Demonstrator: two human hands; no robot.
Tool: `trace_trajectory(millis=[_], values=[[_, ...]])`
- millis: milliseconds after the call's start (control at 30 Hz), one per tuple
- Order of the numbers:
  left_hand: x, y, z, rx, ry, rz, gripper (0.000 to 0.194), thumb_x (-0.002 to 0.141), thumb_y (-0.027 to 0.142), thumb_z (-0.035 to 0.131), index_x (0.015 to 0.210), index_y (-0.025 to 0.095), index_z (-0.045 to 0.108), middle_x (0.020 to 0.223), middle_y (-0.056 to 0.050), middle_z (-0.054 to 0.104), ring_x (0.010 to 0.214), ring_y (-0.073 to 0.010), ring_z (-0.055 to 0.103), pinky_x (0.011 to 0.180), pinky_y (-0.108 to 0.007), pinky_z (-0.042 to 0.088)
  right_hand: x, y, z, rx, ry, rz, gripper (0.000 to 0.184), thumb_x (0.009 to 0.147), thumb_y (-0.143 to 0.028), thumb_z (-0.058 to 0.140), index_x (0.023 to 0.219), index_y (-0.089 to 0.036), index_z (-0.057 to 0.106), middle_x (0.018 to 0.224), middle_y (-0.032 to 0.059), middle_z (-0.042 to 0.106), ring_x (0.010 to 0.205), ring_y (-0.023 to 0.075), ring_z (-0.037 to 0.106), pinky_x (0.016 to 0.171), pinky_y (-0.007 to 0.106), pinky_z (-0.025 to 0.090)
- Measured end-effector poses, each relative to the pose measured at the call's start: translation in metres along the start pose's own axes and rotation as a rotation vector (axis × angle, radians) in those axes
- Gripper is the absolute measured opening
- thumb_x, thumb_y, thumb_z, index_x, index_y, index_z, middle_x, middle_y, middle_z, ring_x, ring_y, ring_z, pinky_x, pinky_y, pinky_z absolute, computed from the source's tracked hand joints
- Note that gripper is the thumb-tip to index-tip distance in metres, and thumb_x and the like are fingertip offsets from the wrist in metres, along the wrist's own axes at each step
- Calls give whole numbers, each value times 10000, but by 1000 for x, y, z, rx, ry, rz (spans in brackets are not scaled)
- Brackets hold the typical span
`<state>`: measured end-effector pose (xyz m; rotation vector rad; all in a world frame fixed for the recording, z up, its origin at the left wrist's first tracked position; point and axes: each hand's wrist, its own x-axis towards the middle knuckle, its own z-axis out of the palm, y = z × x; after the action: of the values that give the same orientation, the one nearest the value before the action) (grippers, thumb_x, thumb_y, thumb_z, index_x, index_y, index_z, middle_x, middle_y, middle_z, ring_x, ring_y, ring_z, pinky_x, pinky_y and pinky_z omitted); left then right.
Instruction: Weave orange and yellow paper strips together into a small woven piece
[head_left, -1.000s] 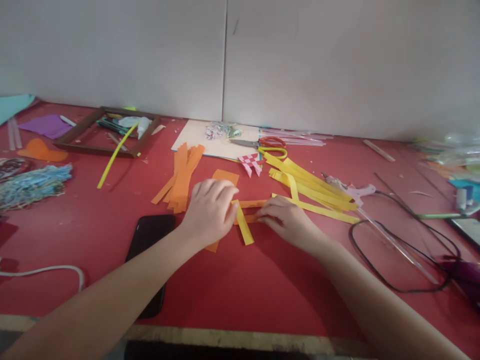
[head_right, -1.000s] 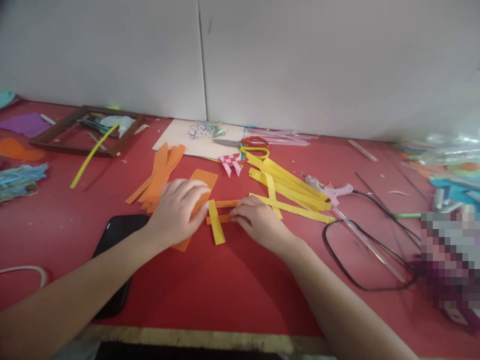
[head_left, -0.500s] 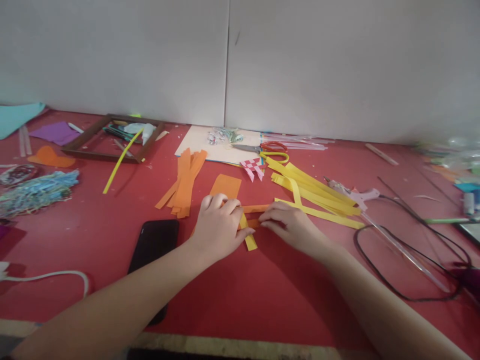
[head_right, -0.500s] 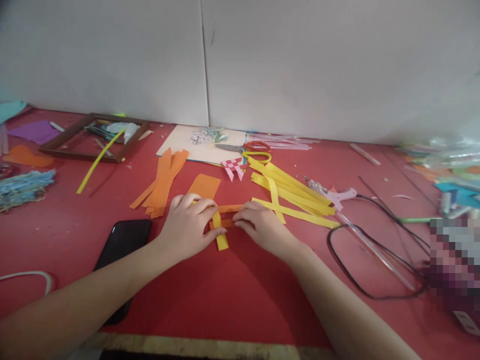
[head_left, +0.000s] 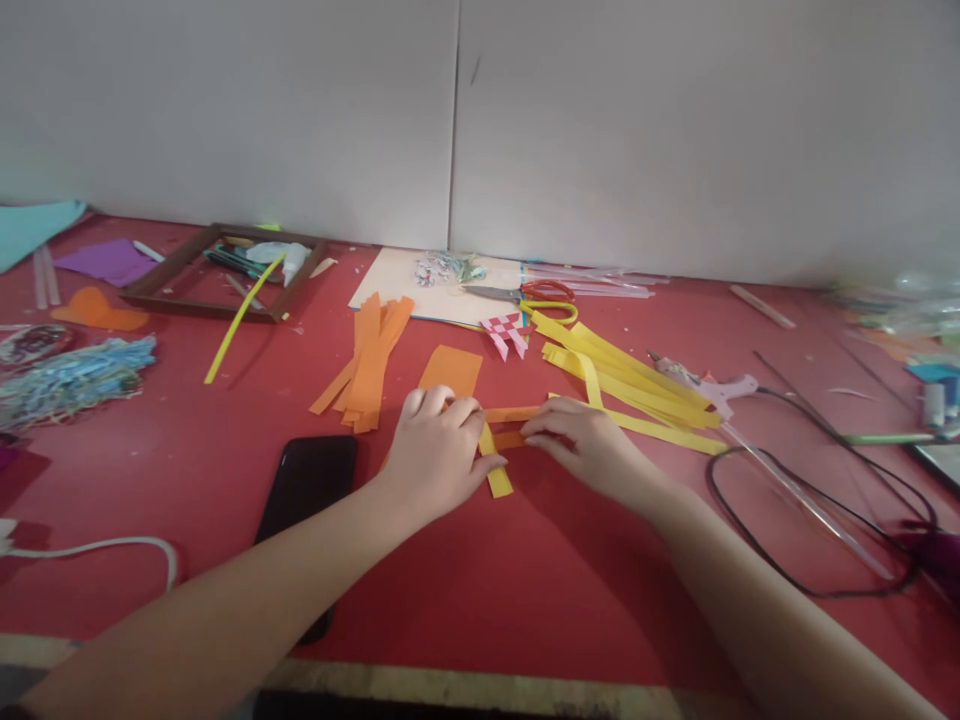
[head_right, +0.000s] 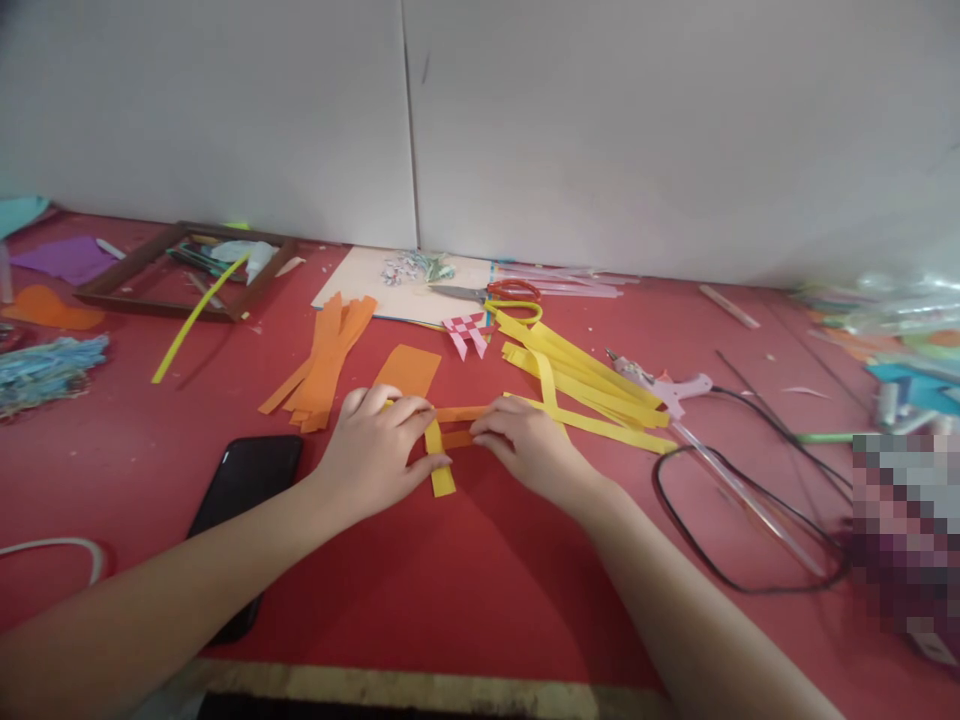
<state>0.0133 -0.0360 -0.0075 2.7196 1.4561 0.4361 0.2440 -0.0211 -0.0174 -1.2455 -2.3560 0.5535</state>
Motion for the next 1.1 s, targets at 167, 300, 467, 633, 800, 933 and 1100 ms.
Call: trace_trajectory(millis=[167, 300, 467, 633, 800, 933, 1100], values=[[0, 1, 0, -3, 8, 14, 463, 861, 577, 612, 1041, 160, 702, 1091, -108, 697, 1007, -310, 526, 808, -441, 341, 1, 0, 0, -26, 52, -18, 166, 910, -180, 559, 895, -230, 716, 931, 72, 685, 870, 210, 657, 797, 381, 559], [0, 1, 1, -1, 13, 17, 468, 857, 582, 617, 1056, 166, 695, 1081, -117, 695, 1022, -313, 531, 815, -439, 342, 1, 1, 0, -53, 61, -27, 229, 908, -200, 564, 1072, -255, 714, 1063, 87, 707, 990, 249, 661, 879, 454, 557], [-1, 2, 0, 3, -18, 14, 483, 866, 574, 608, 1086, 151, 688, 1101, -114, 686, 1051, -328, 531, 839, -457, 342, 1, 0, -2, -51, 5, -23, 290, 937, -209, 522, 1168, -264, 688, 1146, 76, 718, 1070, 253, 659, 940, 467, 547], [-1, 3, 0, 6, -29, 12, 500, 866, 565, 614, 1109, 134, 680, 1117, -118, 680, 1067, -333, 529, 858, -465, 344, 1, 1, -1, -59, -14, -9, 309, 939, -211, 522, 1210, -239, 667, 1196, 90, 702, 1117, 263, 645, 975, 484, 532], [-1, 4, 1, 10, -15, 11, 508, 856, 555, 634, 1130, 129, 674, 1130, -122, 684, 1070, -333, 533, 864, -464, 346, 0, 3, -2, -82, 12, 3, 297, 926, -216, 546, 1194, -220, 674, 1169, 102, 706, 1107, 271, 646, 967, 496, 531], [-2, 5, 1, 15, 4, 36, 514, 874, 509, 636, 1205, 115, 642, 1154, -131, 693, 1085, -329, 539, 857, -451, 352, 0, 1, -4, -59, 39, -4, 262, 930, -240, 557, 1155, -241, 691, 1131, 79, 724, 1052, 250, 665, 927, 459, 549], [-4, 7, 2, 30, 35, 42, 510, 885, 488, 630, 1193, 82, 650, 1187, -132, 697, 1114, -327, 537, 892, -448, 353, 8, 2, 0, -114, 242, -48, 181, 941, -259, 566, 978, -212, 737, 949, 68, 756, 900, 223, 692, 843, 412, 567]])
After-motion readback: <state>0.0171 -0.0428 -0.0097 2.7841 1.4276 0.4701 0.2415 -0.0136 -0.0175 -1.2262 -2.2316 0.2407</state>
